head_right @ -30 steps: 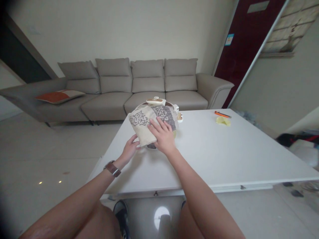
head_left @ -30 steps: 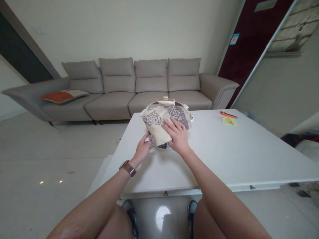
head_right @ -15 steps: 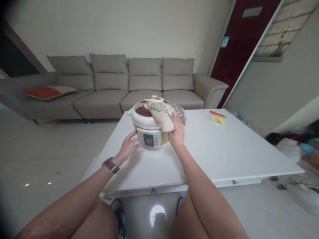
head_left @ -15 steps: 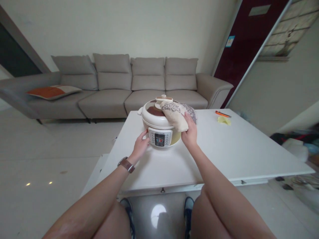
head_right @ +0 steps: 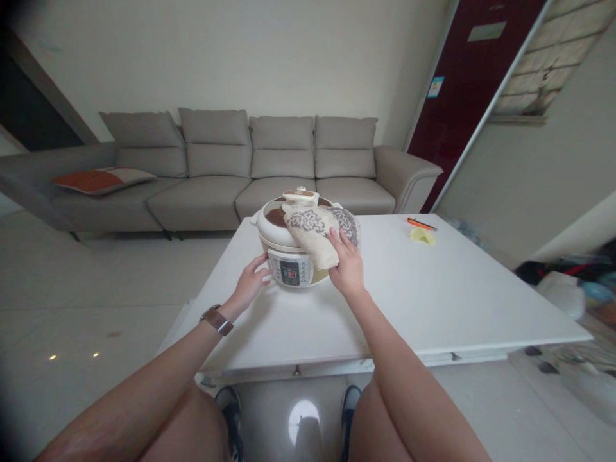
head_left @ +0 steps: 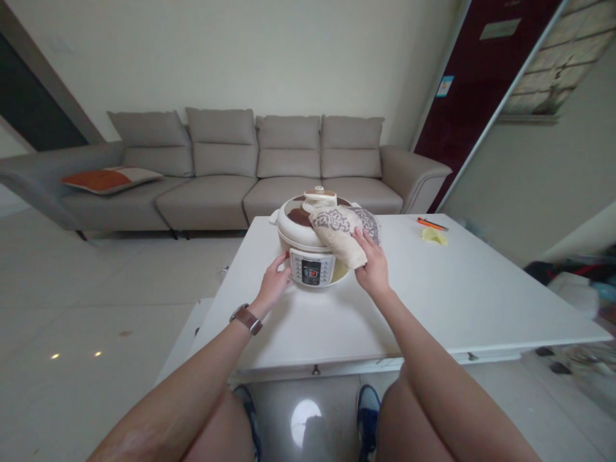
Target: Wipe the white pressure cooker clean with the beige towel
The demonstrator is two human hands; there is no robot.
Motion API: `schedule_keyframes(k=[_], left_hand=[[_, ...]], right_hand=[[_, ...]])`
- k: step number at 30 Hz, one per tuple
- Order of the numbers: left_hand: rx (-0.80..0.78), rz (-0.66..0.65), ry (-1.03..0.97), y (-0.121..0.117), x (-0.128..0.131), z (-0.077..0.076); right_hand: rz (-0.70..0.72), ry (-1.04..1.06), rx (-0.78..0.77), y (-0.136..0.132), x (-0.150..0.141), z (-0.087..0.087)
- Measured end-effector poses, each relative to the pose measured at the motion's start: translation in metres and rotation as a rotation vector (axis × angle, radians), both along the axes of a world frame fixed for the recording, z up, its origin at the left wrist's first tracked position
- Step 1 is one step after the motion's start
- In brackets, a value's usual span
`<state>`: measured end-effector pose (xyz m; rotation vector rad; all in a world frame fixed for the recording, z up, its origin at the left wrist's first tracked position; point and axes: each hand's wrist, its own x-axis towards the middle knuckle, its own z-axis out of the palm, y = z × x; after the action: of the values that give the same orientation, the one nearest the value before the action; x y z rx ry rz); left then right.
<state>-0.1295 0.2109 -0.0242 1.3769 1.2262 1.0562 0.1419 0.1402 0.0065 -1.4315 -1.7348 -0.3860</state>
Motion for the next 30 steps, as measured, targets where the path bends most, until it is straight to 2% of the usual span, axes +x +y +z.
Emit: schedule_keyframes(k=[6, 10, 14, 18, 22, 25, 28, 30], left_hand=[[0.004, -0.02, 0.005, -0.001, -0.004, -0.001], [-0.016, -0.037, 0.012, -0.003, -0.004, 0.002], [-0.017, -0.039, 0.015, -0.005, -0.003, 0.003], [-0.005, -0.037, 0.042, -0.004, -0.004, 0.0], [0.0, -0.025, 0.055, -0.002, -0.006, -0.001], [0.001, -0.017, 0.064, -0.001, -0.005, -0.001], [0.002, -0.004, 0.073, 0.0, -0.004, -0.001], [0.008, 0.008, 0.072, 0.0, -0.002, -0.002]], right_hand=[[0.063, -0.137, -0.008, 0.004, -0.033, 0.002], [0.044, -0.177, -0.015, 0.008, -0.041, 0.006], [-0.013, -0.12, 0.011, 0.017, -0.032, 0.008], [-0.08, 0.01, 0.051, 0.025, -0.011, 0.004], [-0.164, 0.198, 0.057, 0.033, 0.016, -0.012], [-0.152, 0.345, 0.109, 0.035, 0.029, -0.027], [-0.112, 0.355, 0.126, 0.034, 0.031, -0.032], [-0.137, 0.298, 0.104, 0.034, 0.029, -0.03]])
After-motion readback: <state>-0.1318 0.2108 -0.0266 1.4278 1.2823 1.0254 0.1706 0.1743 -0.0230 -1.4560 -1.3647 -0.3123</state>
